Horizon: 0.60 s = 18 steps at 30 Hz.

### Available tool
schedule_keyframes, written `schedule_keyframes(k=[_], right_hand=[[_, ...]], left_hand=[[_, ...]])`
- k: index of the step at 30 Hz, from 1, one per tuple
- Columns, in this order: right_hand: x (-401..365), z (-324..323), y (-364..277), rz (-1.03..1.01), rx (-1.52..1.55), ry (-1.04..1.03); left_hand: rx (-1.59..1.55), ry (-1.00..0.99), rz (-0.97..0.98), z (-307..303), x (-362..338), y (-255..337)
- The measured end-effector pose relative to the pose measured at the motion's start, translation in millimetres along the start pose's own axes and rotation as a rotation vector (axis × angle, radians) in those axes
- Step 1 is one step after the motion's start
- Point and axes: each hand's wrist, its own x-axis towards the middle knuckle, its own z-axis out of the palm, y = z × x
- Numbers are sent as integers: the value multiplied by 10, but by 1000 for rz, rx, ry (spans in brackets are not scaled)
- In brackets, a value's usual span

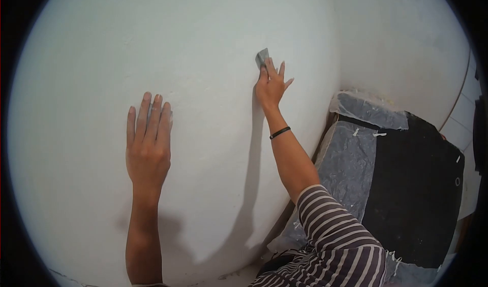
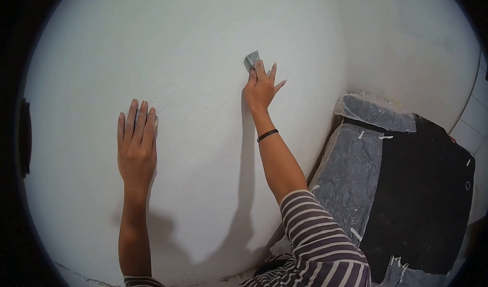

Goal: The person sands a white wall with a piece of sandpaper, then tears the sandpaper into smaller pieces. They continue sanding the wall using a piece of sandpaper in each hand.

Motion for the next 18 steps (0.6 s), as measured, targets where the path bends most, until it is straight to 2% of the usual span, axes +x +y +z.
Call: schedule_keyframes(k=[1,3,5,9,13,16,18], right_hand=[[-82,32,-61,-18,29,32],[-512,-48,-160,-99,64,-40],[-562,-90,-133,-187,59,-87],[-41,-64,-34,26,27,-21],[-547,-72,-123,-156,78,-75],[-202,-127,-22,-126,31,-72],[-132,-98,-18,-9,44,-72]], left_hand=[[8,-7,6,-13,-2,-1],[2,11,14,-1,49,-20],[-27,29,4,30,-1,-17],[-42,18,-10,-7,-9,21],[-37,29,1,21,5,-23],[-23,25,8,7,23,-8],[-18,12,5,-5,-2,12]])
